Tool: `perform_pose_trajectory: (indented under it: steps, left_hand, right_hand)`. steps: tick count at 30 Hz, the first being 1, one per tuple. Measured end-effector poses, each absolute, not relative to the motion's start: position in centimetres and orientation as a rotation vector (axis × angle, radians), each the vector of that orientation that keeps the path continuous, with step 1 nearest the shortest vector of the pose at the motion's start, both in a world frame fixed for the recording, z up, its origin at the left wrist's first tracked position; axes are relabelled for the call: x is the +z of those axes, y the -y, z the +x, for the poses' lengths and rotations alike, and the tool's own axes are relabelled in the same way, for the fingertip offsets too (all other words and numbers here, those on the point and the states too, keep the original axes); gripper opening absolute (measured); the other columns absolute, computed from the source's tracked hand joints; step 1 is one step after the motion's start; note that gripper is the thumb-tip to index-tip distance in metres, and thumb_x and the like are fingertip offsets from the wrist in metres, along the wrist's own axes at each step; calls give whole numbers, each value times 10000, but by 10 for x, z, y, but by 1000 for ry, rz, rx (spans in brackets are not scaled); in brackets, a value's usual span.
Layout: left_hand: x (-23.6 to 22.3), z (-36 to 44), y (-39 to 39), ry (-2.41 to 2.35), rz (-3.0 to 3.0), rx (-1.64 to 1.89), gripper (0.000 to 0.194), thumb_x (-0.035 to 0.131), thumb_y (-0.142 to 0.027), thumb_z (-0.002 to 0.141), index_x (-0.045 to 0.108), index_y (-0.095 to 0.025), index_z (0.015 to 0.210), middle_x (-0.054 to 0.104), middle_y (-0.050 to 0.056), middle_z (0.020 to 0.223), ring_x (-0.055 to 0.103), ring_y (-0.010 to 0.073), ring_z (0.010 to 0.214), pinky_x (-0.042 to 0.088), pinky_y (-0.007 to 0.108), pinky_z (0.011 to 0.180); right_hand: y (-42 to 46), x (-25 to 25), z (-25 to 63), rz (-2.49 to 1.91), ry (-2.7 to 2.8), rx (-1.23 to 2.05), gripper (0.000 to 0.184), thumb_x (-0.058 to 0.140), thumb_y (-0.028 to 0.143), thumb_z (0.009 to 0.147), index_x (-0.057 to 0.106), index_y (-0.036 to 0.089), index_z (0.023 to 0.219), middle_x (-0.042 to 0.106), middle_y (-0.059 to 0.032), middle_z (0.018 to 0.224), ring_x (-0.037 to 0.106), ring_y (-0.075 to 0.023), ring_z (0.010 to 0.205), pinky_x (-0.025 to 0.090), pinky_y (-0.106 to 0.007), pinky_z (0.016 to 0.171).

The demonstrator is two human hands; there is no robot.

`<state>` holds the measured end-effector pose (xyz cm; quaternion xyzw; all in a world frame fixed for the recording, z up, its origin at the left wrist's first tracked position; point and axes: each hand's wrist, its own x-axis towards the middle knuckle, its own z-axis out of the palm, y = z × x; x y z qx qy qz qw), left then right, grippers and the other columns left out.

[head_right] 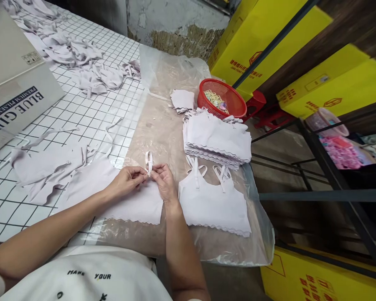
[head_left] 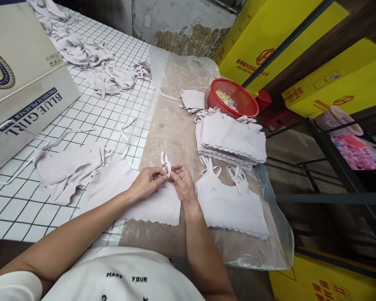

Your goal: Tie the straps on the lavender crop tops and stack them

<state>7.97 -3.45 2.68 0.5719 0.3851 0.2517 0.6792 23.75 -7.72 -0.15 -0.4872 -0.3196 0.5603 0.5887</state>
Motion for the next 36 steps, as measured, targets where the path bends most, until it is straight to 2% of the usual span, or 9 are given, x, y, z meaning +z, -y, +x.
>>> perform_pose_trajectory:
  steps: [4, 8, 11, 14, 17, 23, 27, 30, 36]
  left_hand:
    - [25, 80, 32, -879, 1161, 622, 286, 686, -438, 744, 669, -155, 781, 633, 1, 623, 478, 86, 454, 405, 213, 447]
    - [29, 82, 28, -837, 1117, 708, 310, 714, -457, 738, 694, -152, 785, 648, 12, 628, 518, 91, 499, 398, 198, 454]
    - [30, 84, 28, -809, 1120, 696, 318, 717, -462, 731, 692, -148, 772, 657, 21, 636, 543, 102, 528, 400, 200, 465]
    - [29, 84, 30, -817, 1157, 678, 307, 690, -453, 738, 683, -147, 768, 638, 9, 635, 513, 93, 505, 391, 210, 466]
    - [28, 83, 31, -867, 1238, 631, 282, 648, -433, 762, 676, -152, 774, 621, -2, 631, 481, 93, 487, 383, 222, 469]
    - [25, 75, 27, -936, 1574, 578, 228, 550, -343, 836, 680, -162, 790, 660, 27, 727, 590, 166, 668, 446, 279, 636]
    - [21, 62, 27, -1026, 2025, 479, 171, 672, -262, 746, 690, -157, 879, 665, 80, 883, 576, 249, 850, 444, 354, 743]
    - [18, 56, 31, -1007, 2162, 345, 221, 725, -249, 716, 696, -167, 919, 648, 84, 899, 550, 283, 927, 426, 401, 806]
    - [11, 57, 39, -1028, 2091, 357, 92, 642, -223, 786, 716, -191, 830, 661, 69, 878, 542, 271, 939, 378, 430, 859]
  right_hand:
    - [76, -5, 238, -1160, 711, 1276, 427, 840, 416, 670, 545, 249, 930, 677, 14, 873, 576, -111, 709, 424, -212, 578]
    - [77, -6, 238, -1232, 857, 1320, 377, 743, 551, 757, 599, 212, 840, 631, 9, 773, 516, -103, 631, 400, -233, 567]
    - [78, -4, 236, -1248, 972, 1321, 396, 686, 590, 792, 661, 198, 844, 607, 7, 736, 488, -106, 622, 407, -252, 594]
    - [77, -3, 235, -1266, 963, 1284, 370, 731, 555, 748, 691, 209, 870, 623, -2, 794, 484, -107, 637, 412, -253, 603]
    - [76, -4, 236, -1294, 897, 1223, 357, 778, 534, 680, 681, 219, 815, 648, -18, 923, 472, -103, 650, 413, -249, 594]
    - [76, -5, 237, -1356, 957, 1201, 326, 763, 513, 693, 655, 215, 769, 611, -18, 838, 534, -149, 748, 463, -276, 690]
    - [77, -2, 237, -1354, 1136, 1131, 224, 756, 421, 740, 662, 217, 728, 593, -14, 844, 566, -162, 821, 457, -298, 789]
    - [79, 1, 239, -1359, 1274, 1123, 165, 742, 373, 776, 683, 223, 737, 581, -12, 829, 563, -157, 796, 443, -289, 744]
    - [85, 12, 246, -1462, 1418, 1150, 175, 729, 377, 805, 702, 213, 750, 567, -16, 814, 538, -143, 709, 420, -274, 637]
